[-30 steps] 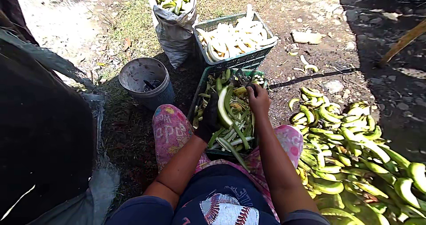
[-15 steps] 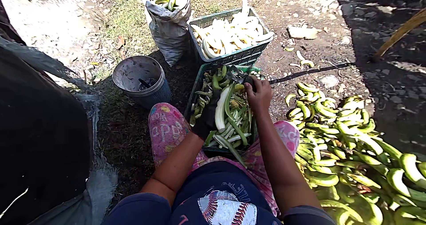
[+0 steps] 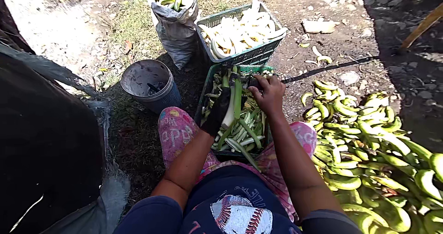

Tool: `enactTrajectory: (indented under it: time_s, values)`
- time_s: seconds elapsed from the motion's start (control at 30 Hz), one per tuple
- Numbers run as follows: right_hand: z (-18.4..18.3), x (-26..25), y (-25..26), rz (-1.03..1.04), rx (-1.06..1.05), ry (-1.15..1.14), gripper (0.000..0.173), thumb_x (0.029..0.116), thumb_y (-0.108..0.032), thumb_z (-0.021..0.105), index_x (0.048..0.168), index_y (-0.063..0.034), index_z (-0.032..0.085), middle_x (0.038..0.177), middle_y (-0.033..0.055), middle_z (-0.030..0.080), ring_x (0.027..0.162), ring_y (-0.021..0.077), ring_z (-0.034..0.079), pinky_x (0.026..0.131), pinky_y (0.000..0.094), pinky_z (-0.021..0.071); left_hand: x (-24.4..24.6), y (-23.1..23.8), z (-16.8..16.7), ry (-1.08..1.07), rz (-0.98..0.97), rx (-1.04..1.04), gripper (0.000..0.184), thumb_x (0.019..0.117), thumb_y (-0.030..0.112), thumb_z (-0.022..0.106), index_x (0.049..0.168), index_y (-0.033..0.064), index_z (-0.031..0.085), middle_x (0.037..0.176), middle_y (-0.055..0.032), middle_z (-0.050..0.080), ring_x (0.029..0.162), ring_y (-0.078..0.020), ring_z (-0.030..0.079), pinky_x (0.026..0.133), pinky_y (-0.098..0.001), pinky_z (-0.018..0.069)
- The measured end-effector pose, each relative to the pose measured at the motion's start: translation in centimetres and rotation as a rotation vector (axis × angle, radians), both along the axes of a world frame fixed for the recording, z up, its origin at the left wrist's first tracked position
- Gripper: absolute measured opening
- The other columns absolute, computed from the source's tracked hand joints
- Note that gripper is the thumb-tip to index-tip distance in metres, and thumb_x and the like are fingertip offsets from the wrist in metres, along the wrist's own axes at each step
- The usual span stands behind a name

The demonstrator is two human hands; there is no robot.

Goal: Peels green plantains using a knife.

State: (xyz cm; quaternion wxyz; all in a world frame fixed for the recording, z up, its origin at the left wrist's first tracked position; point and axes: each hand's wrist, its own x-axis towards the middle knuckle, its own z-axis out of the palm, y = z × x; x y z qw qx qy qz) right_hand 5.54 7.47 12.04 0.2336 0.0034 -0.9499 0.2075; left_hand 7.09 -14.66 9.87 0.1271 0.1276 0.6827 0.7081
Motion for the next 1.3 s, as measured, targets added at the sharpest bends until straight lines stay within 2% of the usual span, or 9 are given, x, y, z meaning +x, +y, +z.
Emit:
enactTrajectory:
  time_s: [0.13, 0.3, 0.37, 0.5, 0.57, 0.7, 0.97, 1.2, 1.3]
  values:
    - [-0.8, -0.3, -1.3, -0.04, 0.02, -0.074, 0.056, 0.0968, -0.062, 0.056, 0.135, -0.023, 0.068, 0.11, 0.0241, 0.065, 0.102, 0.0437, 0.063, 0.092, 0.065, 0.0433, -0.3, -2.9, -3.7, -0.084, -0.031, -0.159, 0.038, 0.1092, 0.027, 0.044, 0.144, 0.0138, 0.054, 0.137, -0.0083, 0.06, 0.122, -0.0159, 0.059, 0.103, -0.0414, 0.0493]
    - [-3.3, -0.3, 0.8, -0.281, -0.23, -0.303, 0.054, 0.1028, -0.059, 0.048, 0.137, -0.021, 0.066, 0.122, 0.0269, 0.065, 0.113, 0.0457, 0.062, 0.095, 0.0687, 0.0427, -0.6, -3.8, -1.5, -0.155, -0.189, -0.16, 0.033, 0.1089, 0.028, 0.044, 0.135, 0.0136, 0.058, 0.119, -0.0062, 0.066, 0.101, -0.0103, 0.065, 0.09, -0.0322, 0.0551]
    - [-3.3, 0.1, 2.0, -0.353, -0.32, -0.393, 0.056, 0.1044, -0.059, 0.044, 0.141, -0.0207, 0.063, 0.125, 0.0288, 0.063, 0.117, 0.0476, 0.06, 0.097, 0.0705, 0.0409, -1.3, -4.0, -3.5, -0.148, -0.134, -0.351, 0.038, 0.1082, 0.029, 0.045, 0.14, 0.0134, 0.056, 0.127, -0.0108, 0.064, 0.111, -0.018, 0.063, 0.095, -0.0418, 0.0523]
    - [-5.0, 4.2, -0.8, -0.238, -0.284, -0.455, 0.057, 0.1027, -0.064, 0.044, 0.142, -0.0264, 0.061, 0.118, 0.0236, 0.064, 0.106, 0.0437, 0.063, 0.085, 0.0677, 0.0476, -1.5, -2.3, -6.2, -0.203, 0.124, -0.321, 0.049, 0.1025, 0.04, 0.057, 0.147, 0.0207, 0.051, 0.139, -0.0112, 0.058, 0.118, -0.0277, 0.06, 0.089, -0.0539, 0.0543]
    - [-5.6, 6.3, -3.2, -0.173, -0.273, -0.444, 0.055, 0.1016, -0.062, 0.049, 0.142, -0.0278, 0.061, 0.115, 0.0211, 0.066, 0.104, 0.0404, 0.064, 0.088, 0.0658, 0.0473, -2.2, 0.1, -4.7, -0.186, 0.327, -0.226, 0.052, 0.1063, 0.044, 0.046, 0.153, 0.0208, 0.042, 0.149, -0.0093, 0.051, 0.131, -0.0258, 0.052, 0.102, -0.0539, 0.0479]
    - [-5.8, 7.6, -5.5, -0.135, -0.138, -0.315, 0.059, 0.0986, -0.066, 0.048, 0.136, -0.0251, 0.068, 0.108, 0.0204, 0.067, 0.1, 0.0403, 0.065, 0.086, 0.0637, 0.0462, -7.0, 4.0, -1.9, -0.17, 0.709, -0.141, 0.052, 0.1126, 0.032, 0.026, 0.15, -0.0029, 0.038, 0.146, -0.0248, 0.048, 0.134, -0.0286, 0.049, 0.114, -0.0451, 0.0379]
    - [-1.0, -1.6, -0.5, -0.137, -0.085, -0.482, 0.054, 0.1027, -0.063, 0.045, 0.139, -0.0281, 0.065, 0.121, 0.0228, 0.067, 0.115, 0.0428, 0.063, 0.096, 0.0681, 0.0425, -1.2, -0.9, -2.2, -0.029, -0.309, -0.004, 0.046, 0.1079, 0.024, 0.045, 0.153, 0.0191, 0.043, 0.141, -0.0055, 0.058, 0.122, -0.0126, 0.059, 0.102, -0.0373, 0.0516]
    - [-5.0, 5.7, -4.9, -0.113, -0.16, -0.268, 0.059, 0.1003, -0.065, 0.048, 0.138, -0.0235, 0.065, 0.109, 0.0197, 0.066, 0.099, 0.0402, 0.064, 0.083, 0.0642, 0.0473, -1.3, -0.1, -4.4, -0.31, -0.024, 0.23, 0.037, 0.108, 0.044, 0.04, 0.132, 0.0222, 0.058, 0.112, -0.0007, 0.066, 0.094, -0.0103, 0.064, 0.077, -0.0337, 0.0569]
    - [-6.8, 8.8, -5.6, -0.133, -0.145, -0.264, 0.059, 0.0992, -0.066, 0.048, 0.138, -0.0252, 0.066, 0.108, 0.0171, 0.066, 0.099, 0.0376, 0.064, 0.084, 0.0625, 0.0471, -0.8, 1.4, -3.0, -0.379, 0.112, 0.24, 0.043, 0.1085, 0.047, 0.035, 0.138, 0.0208, 0.053, 0.121, -0.0029, 0.063, 0.103, -0.0134, 0.062, 0.084, -0.039, 0.0551]
